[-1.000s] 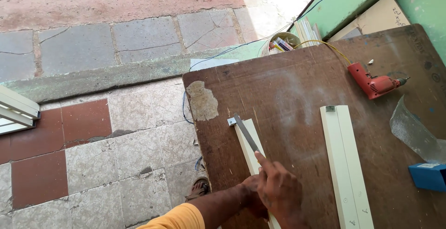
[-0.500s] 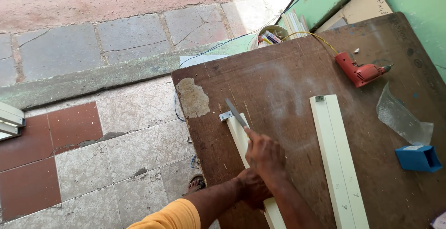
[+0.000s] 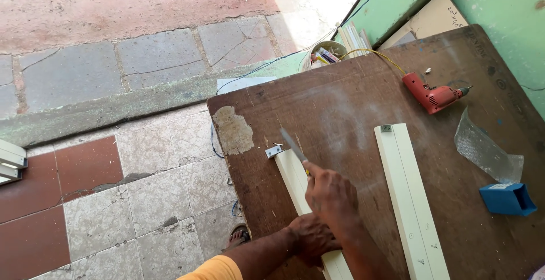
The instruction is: The person uses a square and a pen to mark lines on a piece of white trim, then files the end of the trim. They repeat this process by marking and filing a second piece of trim.
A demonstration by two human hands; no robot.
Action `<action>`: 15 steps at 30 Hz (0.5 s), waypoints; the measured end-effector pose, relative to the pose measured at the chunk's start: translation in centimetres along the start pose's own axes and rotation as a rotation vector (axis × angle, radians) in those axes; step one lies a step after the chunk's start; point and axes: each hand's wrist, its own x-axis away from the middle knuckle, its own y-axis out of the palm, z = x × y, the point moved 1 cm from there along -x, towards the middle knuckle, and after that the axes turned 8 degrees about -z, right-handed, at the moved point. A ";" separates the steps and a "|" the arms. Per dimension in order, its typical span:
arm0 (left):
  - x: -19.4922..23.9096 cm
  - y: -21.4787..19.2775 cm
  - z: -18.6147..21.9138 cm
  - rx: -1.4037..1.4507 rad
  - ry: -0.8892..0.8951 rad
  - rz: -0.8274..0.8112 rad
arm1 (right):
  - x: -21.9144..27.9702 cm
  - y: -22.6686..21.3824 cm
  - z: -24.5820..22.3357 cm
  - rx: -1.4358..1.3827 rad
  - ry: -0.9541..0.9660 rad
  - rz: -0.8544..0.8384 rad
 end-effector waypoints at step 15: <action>-0.5 -0.7 -0.1 0.086 0.039 -0.040 | -2.2 2.9 6.2 -0.164 0.083 0.241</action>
